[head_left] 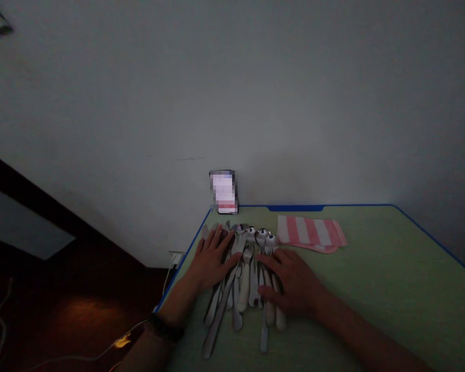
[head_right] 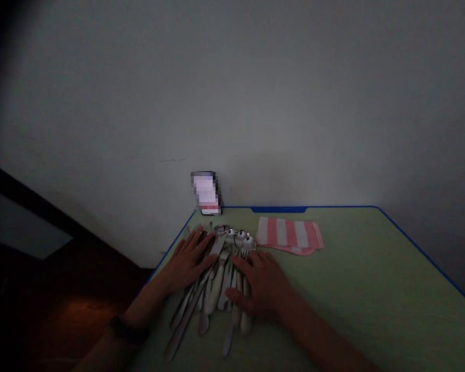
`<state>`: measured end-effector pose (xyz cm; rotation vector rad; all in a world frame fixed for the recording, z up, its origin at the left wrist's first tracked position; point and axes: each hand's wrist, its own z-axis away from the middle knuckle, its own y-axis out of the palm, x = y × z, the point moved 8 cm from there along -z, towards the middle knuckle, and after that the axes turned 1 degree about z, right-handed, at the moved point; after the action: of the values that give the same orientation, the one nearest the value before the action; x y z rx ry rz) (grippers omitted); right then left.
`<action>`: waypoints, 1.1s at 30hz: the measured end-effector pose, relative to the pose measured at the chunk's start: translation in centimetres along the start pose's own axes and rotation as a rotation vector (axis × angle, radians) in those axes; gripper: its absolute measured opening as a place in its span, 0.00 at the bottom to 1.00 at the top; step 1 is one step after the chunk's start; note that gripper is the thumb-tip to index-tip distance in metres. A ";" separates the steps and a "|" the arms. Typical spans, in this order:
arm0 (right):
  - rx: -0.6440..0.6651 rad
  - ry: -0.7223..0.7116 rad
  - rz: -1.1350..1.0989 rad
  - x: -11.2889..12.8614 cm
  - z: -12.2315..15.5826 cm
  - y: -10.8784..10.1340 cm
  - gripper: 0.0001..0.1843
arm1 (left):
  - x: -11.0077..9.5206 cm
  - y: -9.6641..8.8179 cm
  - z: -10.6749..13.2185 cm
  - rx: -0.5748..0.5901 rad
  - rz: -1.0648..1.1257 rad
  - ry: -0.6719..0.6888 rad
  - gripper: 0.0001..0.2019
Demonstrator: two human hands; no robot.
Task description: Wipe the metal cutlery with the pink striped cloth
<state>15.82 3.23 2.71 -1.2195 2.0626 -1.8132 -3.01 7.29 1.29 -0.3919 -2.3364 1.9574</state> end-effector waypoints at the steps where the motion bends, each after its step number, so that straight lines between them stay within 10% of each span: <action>1: -0.015 0.027 0.015 0.0 -0.1 0.1 0.30 | -0.1 0.4 -0.1 0.000 0.007 0.004 0.30; 15: -0.193 0.143 -0.094 -1.6 -2.4 0.7 0.20 | -5.5 -0.9 0.2 -0.045 0.053 0.195 0.27; 33: -0.103 0.243 -0.085 -2.7 -2.2 1.2 0.12 | -6.6 -1.4 0.3 -0.017 0.140 0.301 0.23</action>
<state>15.77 6.60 1.13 -1.1797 2.2912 -2.0055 3.06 5.18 3.35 -0.8105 -2.1866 1.7853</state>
